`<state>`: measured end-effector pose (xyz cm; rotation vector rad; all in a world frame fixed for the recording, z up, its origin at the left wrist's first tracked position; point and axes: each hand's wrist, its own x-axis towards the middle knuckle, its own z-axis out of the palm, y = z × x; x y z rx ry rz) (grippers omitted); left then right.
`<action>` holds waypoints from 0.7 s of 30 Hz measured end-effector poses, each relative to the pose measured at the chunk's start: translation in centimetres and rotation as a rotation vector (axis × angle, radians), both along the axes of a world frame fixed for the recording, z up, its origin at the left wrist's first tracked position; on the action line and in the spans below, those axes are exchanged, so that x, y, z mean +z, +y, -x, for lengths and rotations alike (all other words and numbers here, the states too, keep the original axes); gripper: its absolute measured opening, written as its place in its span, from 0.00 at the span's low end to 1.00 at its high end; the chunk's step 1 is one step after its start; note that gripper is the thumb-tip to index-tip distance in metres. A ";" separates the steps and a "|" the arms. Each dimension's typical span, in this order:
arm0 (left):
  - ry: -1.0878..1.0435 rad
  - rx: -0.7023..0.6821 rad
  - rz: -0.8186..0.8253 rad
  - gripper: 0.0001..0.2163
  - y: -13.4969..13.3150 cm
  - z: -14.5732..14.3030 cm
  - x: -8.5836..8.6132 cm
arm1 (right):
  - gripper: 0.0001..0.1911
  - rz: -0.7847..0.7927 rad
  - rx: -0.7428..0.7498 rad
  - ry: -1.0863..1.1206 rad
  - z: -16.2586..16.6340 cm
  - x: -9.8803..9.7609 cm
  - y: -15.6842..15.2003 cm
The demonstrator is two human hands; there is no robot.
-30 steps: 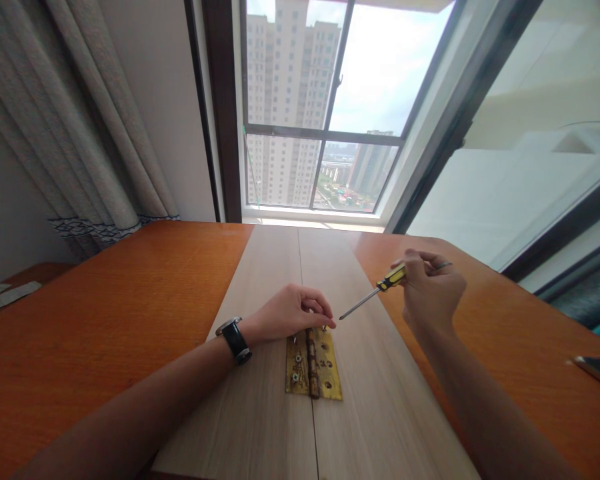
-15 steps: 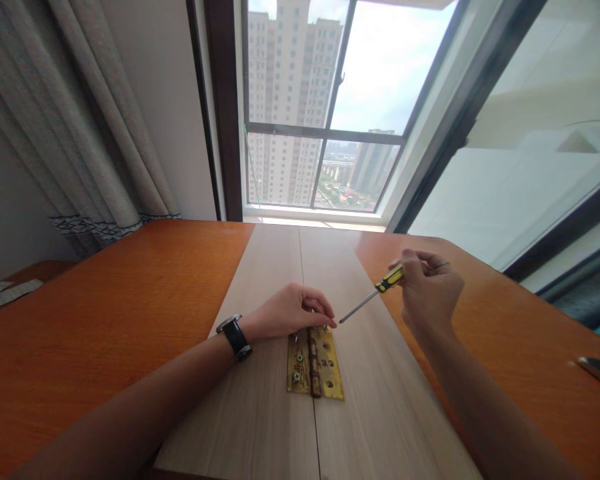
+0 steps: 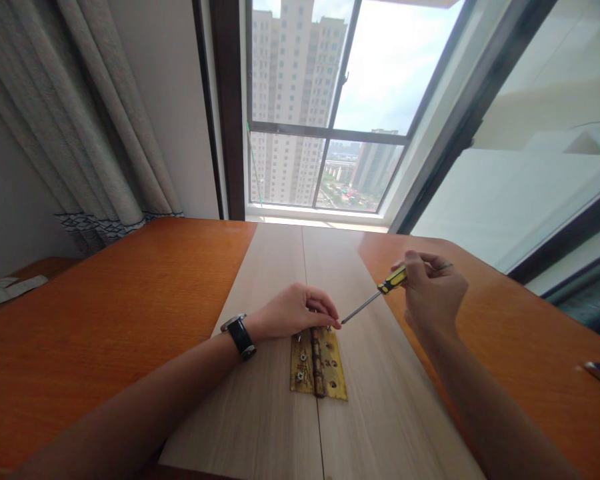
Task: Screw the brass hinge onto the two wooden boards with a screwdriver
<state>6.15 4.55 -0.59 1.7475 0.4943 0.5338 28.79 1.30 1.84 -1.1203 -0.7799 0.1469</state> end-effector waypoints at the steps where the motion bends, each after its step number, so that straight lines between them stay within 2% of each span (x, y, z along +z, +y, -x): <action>1: 0.000 -0.004 0.009 0.06 0.0 0.0 0.0 | 0.13 -0.002 0.000 -0.002 0.0 0.0 0.0; 16: -0.006 0.003 0.013 0.06 0.0 0.0 0.0 | 0.15 -0.005 -0.020 -0.011 -0.4 -0.2 0.2; 21: -0.001 -0.003 0.021 0.07 0.0 0.0 0.0 | 0.15 -0.071 -0.049 -0.057 -0.1 0.5 -0.1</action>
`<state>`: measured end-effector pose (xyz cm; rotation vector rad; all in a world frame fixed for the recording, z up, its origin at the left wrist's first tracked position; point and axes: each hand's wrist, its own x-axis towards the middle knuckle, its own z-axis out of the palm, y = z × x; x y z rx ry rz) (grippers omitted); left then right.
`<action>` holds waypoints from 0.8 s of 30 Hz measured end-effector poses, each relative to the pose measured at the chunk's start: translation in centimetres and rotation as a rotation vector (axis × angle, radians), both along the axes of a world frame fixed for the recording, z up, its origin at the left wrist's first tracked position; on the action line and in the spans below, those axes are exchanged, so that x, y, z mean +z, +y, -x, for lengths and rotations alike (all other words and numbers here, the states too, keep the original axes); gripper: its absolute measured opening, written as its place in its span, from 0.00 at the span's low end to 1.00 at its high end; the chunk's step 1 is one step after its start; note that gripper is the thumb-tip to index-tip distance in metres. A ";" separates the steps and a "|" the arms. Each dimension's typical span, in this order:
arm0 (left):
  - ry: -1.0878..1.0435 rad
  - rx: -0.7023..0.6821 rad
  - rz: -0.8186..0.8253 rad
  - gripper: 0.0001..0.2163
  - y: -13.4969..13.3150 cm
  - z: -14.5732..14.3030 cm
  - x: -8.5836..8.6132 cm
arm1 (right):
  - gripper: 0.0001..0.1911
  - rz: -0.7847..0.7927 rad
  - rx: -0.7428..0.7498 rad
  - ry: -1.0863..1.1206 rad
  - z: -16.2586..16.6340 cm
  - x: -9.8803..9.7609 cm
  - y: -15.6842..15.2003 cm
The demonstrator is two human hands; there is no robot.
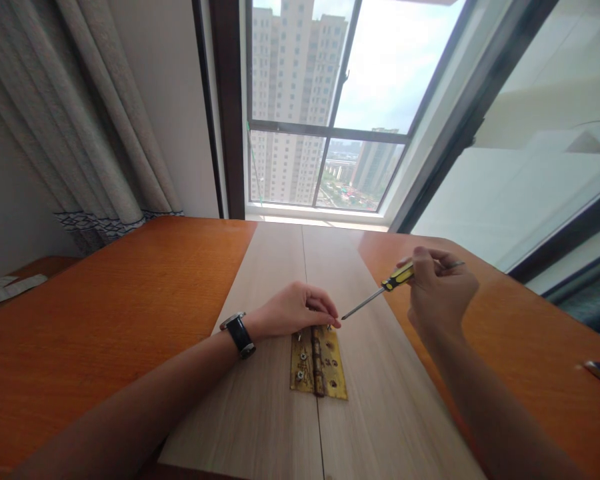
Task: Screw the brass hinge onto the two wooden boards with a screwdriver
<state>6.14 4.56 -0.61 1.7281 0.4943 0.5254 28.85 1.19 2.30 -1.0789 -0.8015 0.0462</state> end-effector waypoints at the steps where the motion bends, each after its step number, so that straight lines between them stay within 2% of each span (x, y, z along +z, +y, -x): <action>1: 0.002 -0.003 -0.001 0.06 0.0 0.0 0.0 | 0.15 -0.019 -0.010 -0.014 0.2 0.2 -0.1; 6: 0.008 -0.023 0.000 0.06 0.1 0.1 0.1 | 0.11 -0.082 -0.055 -0.108 1.7 1.2 -1.1; 11: 0.019 -0.037 -0.016 0.06 0.3 0.1 0.0 | 0.09 -0.051 -0.053 -0.216 3.2 1.6 -2.1; 24: 0.012 -0.045 -0.006 0.06 0.6 0.0 -0.4 | 0.13 -0.188 -0.028 -0.258 3.5 1.8 -2.1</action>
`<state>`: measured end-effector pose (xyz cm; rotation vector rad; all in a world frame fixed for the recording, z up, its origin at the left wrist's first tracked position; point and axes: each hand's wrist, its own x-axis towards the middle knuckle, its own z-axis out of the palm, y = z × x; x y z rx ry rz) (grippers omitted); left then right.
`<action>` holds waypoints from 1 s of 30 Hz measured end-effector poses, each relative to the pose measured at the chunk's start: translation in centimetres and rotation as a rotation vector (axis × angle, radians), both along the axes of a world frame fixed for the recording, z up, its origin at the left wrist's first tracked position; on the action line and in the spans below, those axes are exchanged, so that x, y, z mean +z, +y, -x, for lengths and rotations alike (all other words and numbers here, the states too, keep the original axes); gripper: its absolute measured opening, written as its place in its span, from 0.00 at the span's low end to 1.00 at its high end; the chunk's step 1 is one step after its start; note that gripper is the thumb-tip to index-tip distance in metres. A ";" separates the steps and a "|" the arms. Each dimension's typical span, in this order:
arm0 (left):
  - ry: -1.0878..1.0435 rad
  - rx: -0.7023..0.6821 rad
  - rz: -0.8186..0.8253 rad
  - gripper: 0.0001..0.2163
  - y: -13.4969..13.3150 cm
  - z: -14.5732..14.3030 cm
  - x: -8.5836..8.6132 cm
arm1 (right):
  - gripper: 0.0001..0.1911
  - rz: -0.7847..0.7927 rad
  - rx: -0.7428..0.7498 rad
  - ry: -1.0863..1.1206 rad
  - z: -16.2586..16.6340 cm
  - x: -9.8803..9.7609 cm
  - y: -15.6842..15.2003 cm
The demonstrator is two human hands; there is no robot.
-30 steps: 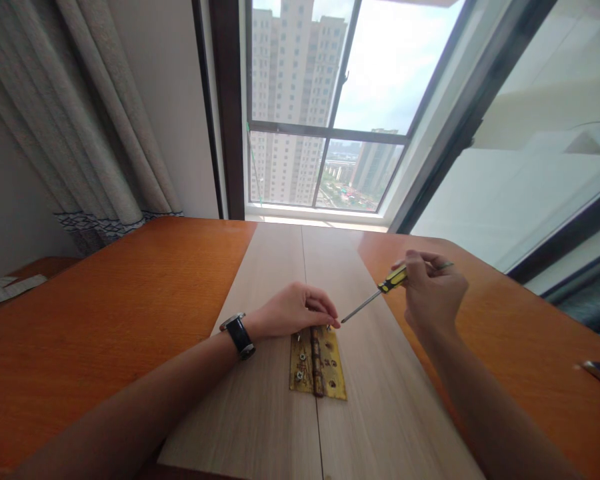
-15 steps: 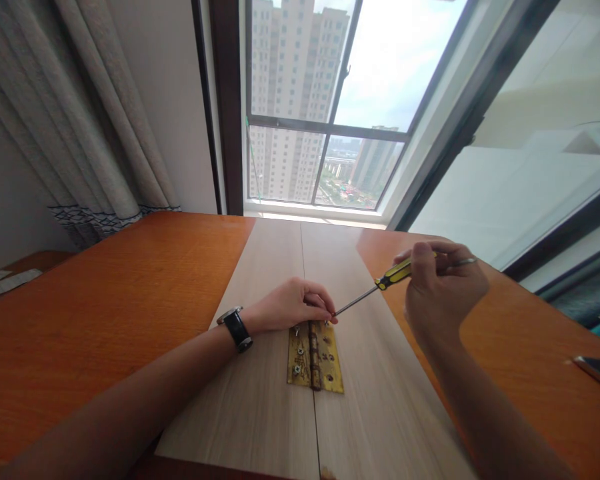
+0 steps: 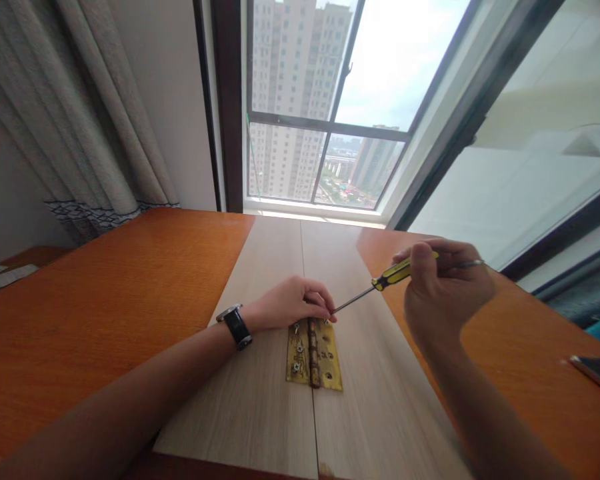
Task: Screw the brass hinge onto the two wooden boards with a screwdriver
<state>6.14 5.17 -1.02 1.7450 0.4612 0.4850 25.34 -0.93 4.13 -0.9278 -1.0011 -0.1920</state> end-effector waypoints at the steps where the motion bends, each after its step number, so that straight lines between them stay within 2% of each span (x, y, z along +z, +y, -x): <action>1: -0.003 0.000 0.002 0.05 0.0 0.0 0.0 | 0.13 -0.002 0.006 0.000 0.0 0.0 0.0; 5: -0.005 0.005 -0.004 0.05 0.0 0.0 0.1 | 0.12 -0.001 0.012 -0.011 0.2 0.2 -0.2; 8: 0.002 0.012 -0.017 0.05 0.0 -0.1 0.1 | 0.12 0.006 0.088 -0.082 0.1 0.5 -0.5; 12: -0.003 0.014 -0.005 0.06 0.0 -0.1 -0.1 | 0.09 0.078 0.209 -0.253 -0.4 1.0 -1.1; 16: -0.016 0.024 0.005 0.08 -0.1 -0.1 -0.2 | 0.04 0.192 0.180 -0.478 -1.0 1.9 -1.3; 20: -0.027 0.007 0.004 0.07 -0.1 -0.1 -0.1 | 0.08 0.299 0.233 -0.649 -1.0 3.2 -0.8; 25: -0.067 -0.049 0.003 0.06 0.1 0.0 -0.1 | 0.12 0.349 0.309 -0.726 -0.4 4.2 -0.5; 27: -0.069 -0.056 -0.009 0.05 0.2 0.0 -0.2 | 0.15 0.385 0.395 -0.714 -0.3 4.4 -0.7; 30: -0.072 -0.054 -0.016 0.04 0.2 0.0 -0.3 | 0.19 0.474 0.615 -0.635 -0.2 4.3 -1.2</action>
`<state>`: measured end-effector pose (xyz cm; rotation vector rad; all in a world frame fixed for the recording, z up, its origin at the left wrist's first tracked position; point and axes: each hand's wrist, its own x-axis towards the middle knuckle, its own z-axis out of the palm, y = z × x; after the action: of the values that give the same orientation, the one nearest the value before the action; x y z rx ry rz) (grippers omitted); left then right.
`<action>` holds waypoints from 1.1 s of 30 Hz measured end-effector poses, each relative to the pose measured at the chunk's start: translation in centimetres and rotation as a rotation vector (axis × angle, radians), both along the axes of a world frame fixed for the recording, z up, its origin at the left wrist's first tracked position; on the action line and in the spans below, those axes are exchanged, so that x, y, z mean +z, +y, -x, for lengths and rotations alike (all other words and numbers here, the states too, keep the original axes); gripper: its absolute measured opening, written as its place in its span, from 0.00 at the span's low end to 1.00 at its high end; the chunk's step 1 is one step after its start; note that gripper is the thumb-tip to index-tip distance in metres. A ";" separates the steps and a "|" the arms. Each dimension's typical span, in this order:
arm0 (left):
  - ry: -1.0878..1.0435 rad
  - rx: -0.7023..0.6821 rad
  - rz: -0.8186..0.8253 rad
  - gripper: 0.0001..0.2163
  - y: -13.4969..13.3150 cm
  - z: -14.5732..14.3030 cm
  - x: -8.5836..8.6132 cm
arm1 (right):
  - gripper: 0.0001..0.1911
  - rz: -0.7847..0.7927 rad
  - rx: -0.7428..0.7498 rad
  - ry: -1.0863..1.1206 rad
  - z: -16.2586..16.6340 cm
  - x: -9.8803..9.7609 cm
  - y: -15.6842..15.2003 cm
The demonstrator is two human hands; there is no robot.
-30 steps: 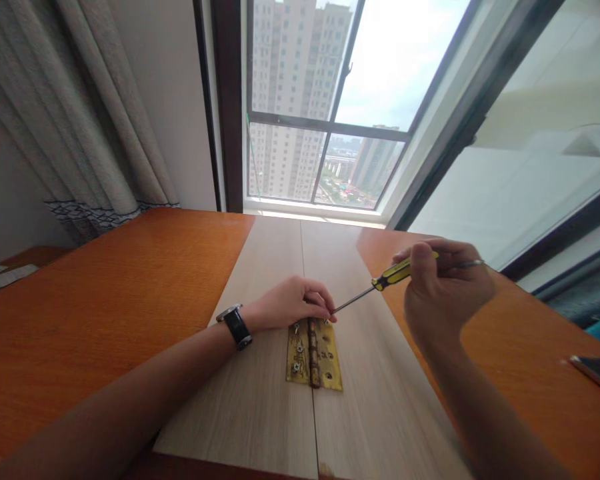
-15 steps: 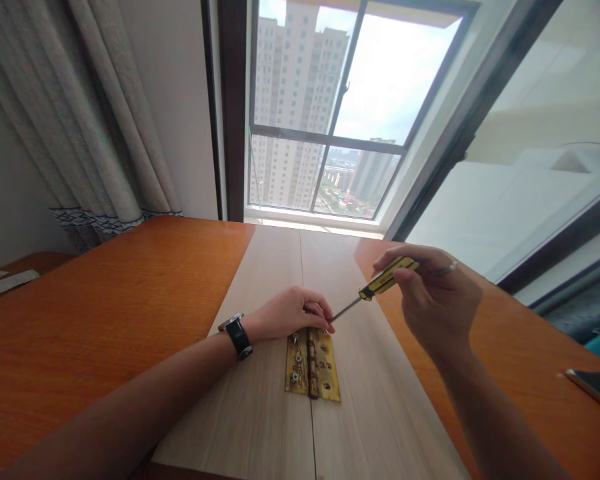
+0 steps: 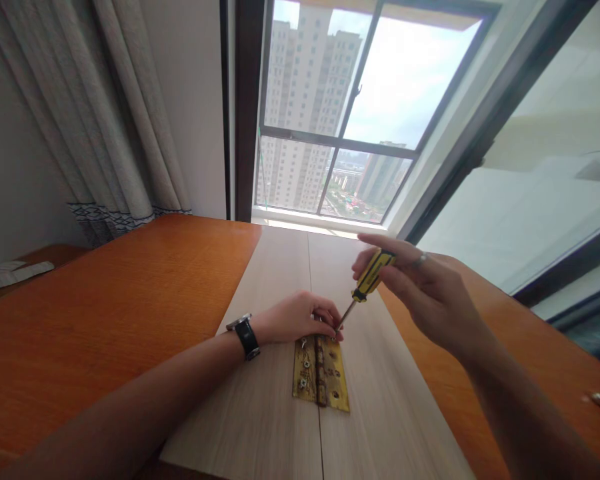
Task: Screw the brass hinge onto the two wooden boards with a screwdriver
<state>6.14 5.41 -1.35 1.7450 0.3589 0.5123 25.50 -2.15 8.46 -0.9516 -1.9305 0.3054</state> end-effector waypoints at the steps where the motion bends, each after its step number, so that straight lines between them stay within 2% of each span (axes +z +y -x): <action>1: -0.005 0.000 0.001 0.04 0.0 0.0 0.0 | 0.20 0.049 0.047 0.039 0.0 -0.1 -0.1; 4: -0.015 -0.007 -0.008 0.03 0.1 -0.1 -0.1 | 0.20 0.104 0.101 0.145 0.1 -0.3 -0.3; 9: -0.007 -0.010 -0.033 0.03 0.3 -0.1 -0.1 | 0.11 0.036 0.047 0.290 0.6 -0.8 -0.2; 14: -0.029 -0.066 0.046 0.07 0.2 0.0 0.3 | 0.16 -0.052 0.001 0.407 1.4 -1.2 0.3; 17: -0.020 -0.072 -0.006 0.09 0.0 0.0 0.7 | 0.16 -0.084 -0.029 0.414 1.9 -1.4 0.5; 20: -0.010 -0.041 -0.045 0.06 -0.2 -0.2 0.9 | 0.14 -0.087 -0.054 0.377 2.1 -1.8 0.5; 24: 0.028 -0.026 -0.133 0.08 -0.3 -0.2 1.2 | 0.16 -0.026 -0.007 0.349 1.9 -2.5 0.1; 28: 0.042 0.001 -0.182 0.09 -0.5 0.0 1.5 | 0.15 0.105 0.126 0.489 1.6 -2.9 0.0; 33: 0.026 -0.006 -0.206 0.09 -0.6 0.0 1.5 | 0.17 0.141 0.090 0.544 1.5 -3.4 0.0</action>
<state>6.12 4.81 0.11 1.9526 0.3283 0.5379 23.99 -2.19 5.07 -0.7707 -1.4649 0.6856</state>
